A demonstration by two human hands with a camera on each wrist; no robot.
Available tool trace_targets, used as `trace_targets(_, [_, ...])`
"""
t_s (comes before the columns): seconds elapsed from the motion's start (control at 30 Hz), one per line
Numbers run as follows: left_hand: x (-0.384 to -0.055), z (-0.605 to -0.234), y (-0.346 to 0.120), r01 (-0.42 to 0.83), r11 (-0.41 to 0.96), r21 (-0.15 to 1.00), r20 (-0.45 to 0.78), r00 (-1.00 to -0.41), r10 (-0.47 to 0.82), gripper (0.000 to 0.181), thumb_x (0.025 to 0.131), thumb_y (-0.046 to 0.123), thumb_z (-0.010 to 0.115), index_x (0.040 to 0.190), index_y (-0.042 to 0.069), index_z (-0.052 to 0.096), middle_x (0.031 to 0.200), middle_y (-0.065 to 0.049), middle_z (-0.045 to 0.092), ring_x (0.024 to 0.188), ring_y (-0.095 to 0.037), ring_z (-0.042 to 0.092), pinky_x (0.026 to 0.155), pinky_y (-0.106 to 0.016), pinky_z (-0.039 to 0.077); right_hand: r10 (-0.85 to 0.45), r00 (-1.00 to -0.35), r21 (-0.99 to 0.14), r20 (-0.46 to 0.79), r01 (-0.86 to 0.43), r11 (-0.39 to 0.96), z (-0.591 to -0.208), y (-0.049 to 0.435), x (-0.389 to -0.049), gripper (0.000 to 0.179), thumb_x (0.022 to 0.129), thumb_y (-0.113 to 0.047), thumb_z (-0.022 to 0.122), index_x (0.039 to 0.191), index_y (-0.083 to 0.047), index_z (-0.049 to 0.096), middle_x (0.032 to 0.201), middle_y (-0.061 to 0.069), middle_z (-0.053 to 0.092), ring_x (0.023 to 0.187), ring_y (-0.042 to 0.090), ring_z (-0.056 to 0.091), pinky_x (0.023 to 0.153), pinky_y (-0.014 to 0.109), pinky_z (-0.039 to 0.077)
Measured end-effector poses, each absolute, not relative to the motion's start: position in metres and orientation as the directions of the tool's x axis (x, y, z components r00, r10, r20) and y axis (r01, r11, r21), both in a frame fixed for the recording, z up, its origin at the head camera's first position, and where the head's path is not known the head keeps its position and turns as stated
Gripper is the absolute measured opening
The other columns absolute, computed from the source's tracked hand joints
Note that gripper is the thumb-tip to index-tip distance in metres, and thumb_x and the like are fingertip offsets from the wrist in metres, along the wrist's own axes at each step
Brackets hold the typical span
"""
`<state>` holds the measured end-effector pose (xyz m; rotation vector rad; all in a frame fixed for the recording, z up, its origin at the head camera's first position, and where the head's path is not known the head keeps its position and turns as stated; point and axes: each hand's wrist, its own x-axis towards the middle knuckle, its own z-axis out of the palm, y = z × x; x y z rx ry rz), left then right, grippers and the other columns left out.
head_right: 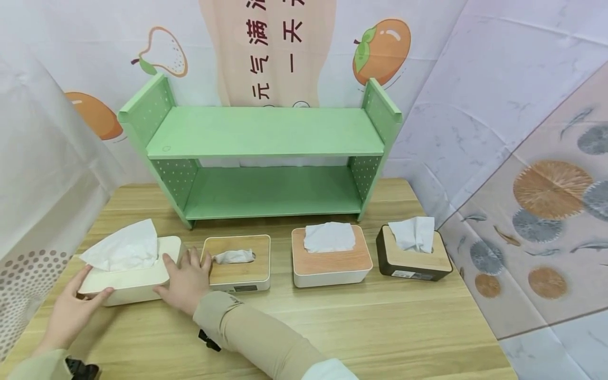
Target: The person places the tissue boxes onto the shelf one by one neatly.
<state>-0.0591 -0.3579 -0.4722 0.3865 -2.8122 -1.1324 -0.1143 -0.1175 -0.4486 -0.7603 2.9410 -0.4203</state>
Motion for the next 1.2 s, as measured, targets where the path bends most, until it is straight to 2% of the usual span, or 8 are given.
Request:
trace_targets(0.03, [-0.059,-0.473,-0.358,-0.203,0.692,0.693,-0.012,-0.963,-0.27,0.088,0.089,0.033,0.066,0.151,0.002,0.01,0.142,-0.042,0.025,0.069,0.013,0.04,0.054,-0.012,0.038,-0.481,-0.877,-0.295,0.008,-0.461,0.837,-0.45,-0.118,-0.114,0.066,0.089,-0.062,0.048,0.147,-0.035,0.03,0.147,0.003,0.042,0.142,0.024,0.026,0.111,0.051,0.019])
trace_targets(0.07, [-0.059,-0.473,-0.358,-0.204,0.686,0.698,-0.011,-0.961,-0.275,0.088,0.089,0.032,0.067,0.151,0.002,0.011,0.142,-0.042,0.026,0.068,0.016,0.039,0.053,-0.012,0.039,-0.477,-0.879,-0.309,0.019,-0.459,0.833,-0.451,-0.119,-0.113,0.066,0.089,-0.061,0.05,0.147,-0.034,0.031,0.147,0.004,0.042,0.142,0.024,0.027,0.111,0.051,0.02])
trace_targets(0.37, [-0.055,-0.469,-0.352,-0.187,0.625,0.758,0.041,-0.942,-0.332,0.087,0.086,0.023,0.071,0.15,0.001,0.017,0.145,-0.04,0.023,0.066,0.02,0.042,0.052,-0.009,0.041,-0.465,-0.883,-0.428,0.064,-0.445,0.787,-0.453,-0.119,-0.111,0.067,0.089,-0.057,0.054,0.147,-0.033,0.032,0.148,0.008,0.04,0.143,0.025,0.025,0.108,0.05,0.021])
trace_targets(0.57, [-0.054,-0.462,-0.349,-0.166,0.609,0.776,0.097,-0.922,-0.375,0.083,0.084,0.019,0.072,0.148,0.0,0.022,0.143,-0.038,0.028,0.065,0.022,0.042,0.052,-0.005,0.039,-0.465,-0.879,-0.499,0.099,-0.449,0.742,-0.443,-0.12,-0.111,0.066,0.089,-0.054,0.057,0.146,-0.031,0.034,0.151,0.012,0.035,0.142,0.029,0.026,0.107,0.051,0.023])
trace_targets(0.77, [-0.054,-0.456,-0.346,-0.159,0.615,0.772,0.128,-0.909,-0.396,0.081,0.084,0.016,0.073,0.147,0.0,0.025,0.135,-0.04,0.037,0.063,0.021,0.042,0.052,-0.005,0.04,-0.462,-0.88,-0.624,0.107,-0.421,0.658,-0.441,-0.122,-0.11,0.067,0.089,-0.048,0.06,0.147,-0.028,0.033,0.153,0.018,0.027,0.142,0.029,0.028,0.109,0.053,0.028])
trace_targets(1.0, [-0.054,-0.45,-0.342,-0.134,0.613,0.778,0.173,-0.893,-0.415,0.08,0.082,0.011,0.073,0.147,-0.001,0.028,0.147,-0.03,0.03,0.062,0.021,0.043,0.051,-0.004,0.04,-0.444,-0.879,-0.711,0.172,-0.423,0.561,-0.44,-0.123,-0.111,0.067,0.087,-0.041,0.066,0.145,-0.024,0.036,0.152,0.023,0.024,0.137,0.03,0.036,0.104,0.029,0.041])
trace_targets(1.1, [-0.055,-0.446,-0.34,-0.129,0.614,0.779,0.189,-0.886,-0.424,0.079,0.082,0.01,0.074,0.146,0.0,0.03,0.149,-0.027,0.029,0.06,0.022,0.043,0.049,-0.005,0.04,-0.429,-0.878,-0.719,0.213,-0.438,0.539,-0.439,-0.122,-0.111,0.067,0.086,-0.04,0.067,0.145,-0.022,0.038,0.151,0.024,0.026,0.135,0.03,0.038,0.103,0.026,0.041])
trace_targets(1.2, [-0.056,-0.442,-0.337,-0.141,0.611,0.779,0.195,-0.872,-0.449,0.079,0.08,0.011,0.076,0.146,0.003,0.033,0.144,-0.023,0.038,0.058,0.02,0.044,0.049,-0.006,0.039,-0.41,-0.871,-0.704,0.27,-0.469,0.533,-0.436,-0.12,-0.112,0.067,0.085,-0.039,0.069,0.143,-0.021,0.04,0.149,0.025,0.03,0.131,0.029,0.044,0.101,0.024,0.042])
